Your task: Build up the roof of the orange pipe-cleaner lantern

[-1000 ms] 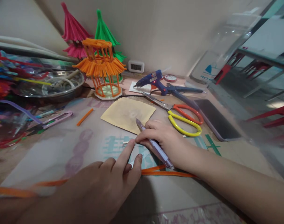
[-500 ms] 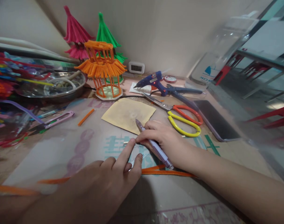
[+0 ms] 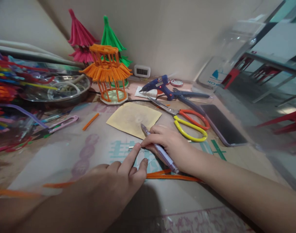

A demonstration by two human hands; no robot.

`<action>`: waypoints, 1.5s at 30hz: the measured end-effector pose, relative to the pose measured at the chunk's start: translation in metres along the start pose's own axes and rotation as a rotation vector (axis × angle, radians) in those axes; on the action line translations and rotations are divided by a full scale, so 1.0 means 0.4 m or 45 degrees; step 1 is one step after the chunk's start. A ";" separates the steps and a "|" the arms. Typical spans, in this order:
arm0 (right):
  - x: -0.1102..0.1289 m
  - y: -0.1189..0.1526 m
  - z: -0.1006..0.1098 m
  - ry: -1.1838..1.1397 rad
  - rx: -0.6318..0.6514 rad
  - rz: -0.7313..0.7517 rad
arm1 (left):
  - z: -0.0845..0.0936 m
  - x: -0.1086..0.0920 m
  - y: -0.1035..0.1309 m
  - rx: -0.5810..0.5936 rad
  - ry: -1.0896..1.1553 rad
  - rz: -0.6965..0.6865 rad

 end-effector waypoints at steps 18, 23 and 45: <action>-0.005 -0.006 -0.009 -0.034 -0.088 0.050 | 0.030 -0.009 0.010 -0.015 -0.117 -0.070; -0.010 -0.003 -0.013 -0.043 -0.091 0.047 | 0.031 -0.007 0.009 0.035 -0.131 -0.062; -0.004 -0.005 -0.009 -0.062 -0.053 0.013 | 0.025 0.007 -0.003 0.116 -0.059 -0.020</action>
Point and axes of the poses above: each hand's wrist, its own y-axis away from the middle knuckle, its own z-axis out of the back of the hand, x = y × z, the point moved 5 cm from there along -y, towards the middle knuckle, and after that the axes turned 1 degree about -x, right-handed, at the moved point
